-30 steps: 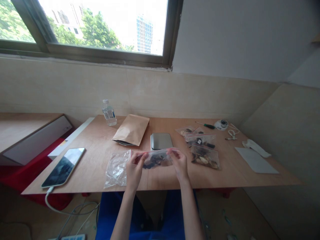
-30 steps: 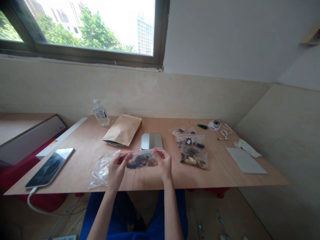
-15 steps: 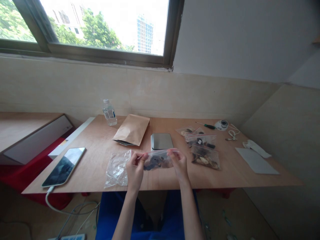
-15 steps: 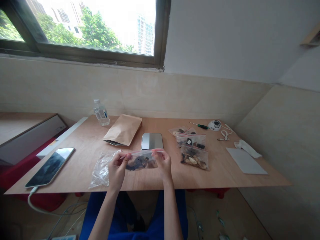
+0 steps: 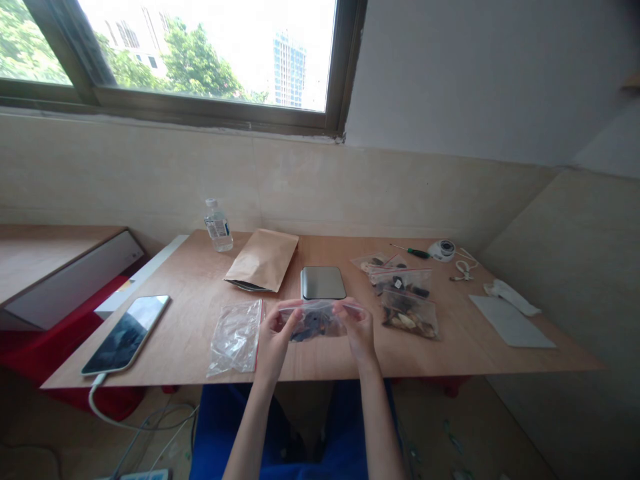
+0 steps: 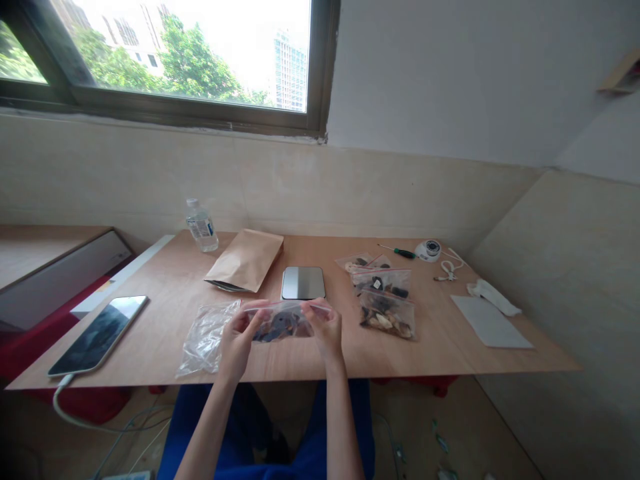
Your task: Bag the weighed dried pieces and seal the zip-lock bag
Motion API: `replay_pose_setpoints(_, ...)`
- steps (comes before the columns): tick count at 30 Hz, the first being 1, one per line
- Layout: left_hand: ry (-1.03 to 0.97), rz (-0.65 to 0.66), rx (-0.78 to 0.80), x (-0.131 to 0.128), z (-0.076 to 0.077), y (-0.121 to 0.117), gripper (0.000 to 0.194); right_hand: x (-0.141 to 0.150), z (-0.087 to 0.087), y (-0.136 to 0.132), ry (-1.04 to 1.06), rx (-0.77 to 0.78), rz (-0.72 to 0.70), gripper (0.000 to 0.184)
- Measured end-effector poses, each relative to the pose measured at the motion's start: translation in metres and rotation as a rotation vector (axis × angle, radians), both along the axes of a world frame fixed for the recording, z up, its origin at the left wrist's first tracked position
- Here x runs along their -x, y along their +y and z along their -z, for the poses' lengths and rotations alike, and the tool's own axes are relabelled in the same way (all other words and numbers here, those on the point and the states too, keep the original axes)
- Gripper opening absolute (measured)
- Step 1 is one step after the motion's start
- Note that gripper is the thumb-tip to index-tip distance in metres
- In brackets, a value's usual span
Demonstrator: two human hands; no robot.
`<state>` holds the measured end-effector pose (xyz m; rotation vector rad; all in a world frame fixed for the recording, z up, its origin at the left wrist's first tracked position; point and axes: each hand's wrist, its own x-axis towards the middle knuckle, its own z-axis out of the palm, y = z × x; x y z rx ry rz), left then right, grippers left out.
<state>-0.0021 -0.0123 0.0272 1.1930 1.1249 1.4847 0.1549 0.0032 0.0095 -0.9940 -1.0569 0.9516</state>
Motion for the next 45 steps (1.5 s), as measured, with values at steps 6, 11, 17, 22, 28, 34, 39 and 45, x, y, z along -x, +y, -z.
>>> replay_pose_setpoints(6, 0.020, -0.026, 0.035, 0.002, 0.005, 0.001, 0.025, -0.001, 0.001, 0.001, -0.045, 0.015, 0.004, 0.021)
replay_pose_setpoints(11, 0.029, -0.059, 0.017, 0.004, 0.007, 0.002, 0.024, -0.001, 0.003, 0.003, -0.065, 0.034, -0.009, 0.025)
replay_pose_setpoints(17, 0.056, -0.075, 0.007, 0.004, 0.004, 0.002, 0.024, 0.000, 0.004, 0.003, -0.056, 0.080, 0.002, 0.027)
replay_pose_setpoints(22, 0.064, -0.082, 0.005, 0.004, 0.006, 0.003, 0.025, 0.002, 0.003, 0.002, -0.084, 0.059, 0.018, 0.027)
replay_pose_setpoints(28, 0.075, -0.084, 0.000, 0.005, 0.006, 0.002, 0.022, 0.002, 0.000, 0.000, -0.112, 0.042, 0.013, 0.022)
replay_pose_setpoints(34, 0.100, -0.084, 0.001, 0.004, 0.004, 0.002, 0.022, 0.003, 0.001, 0.000, -0.100, 0.034, 0.017, 0.020)
replay_pose_setpoints(39, 0.063, -0.089, 0.026, 0.004, 0.002, 0.002, 0.023, 0.001, 0.007, 0.002, -0.075, 0.047, -0.014, 0.019)
replay_pose_setpoints(45, -0.042, -0.044, 0.030, 0.005, 0.005, 0.003, 0.024, 0.000, 0.009, 0.002, -0.011, 0.064, -0.194, 0.021)
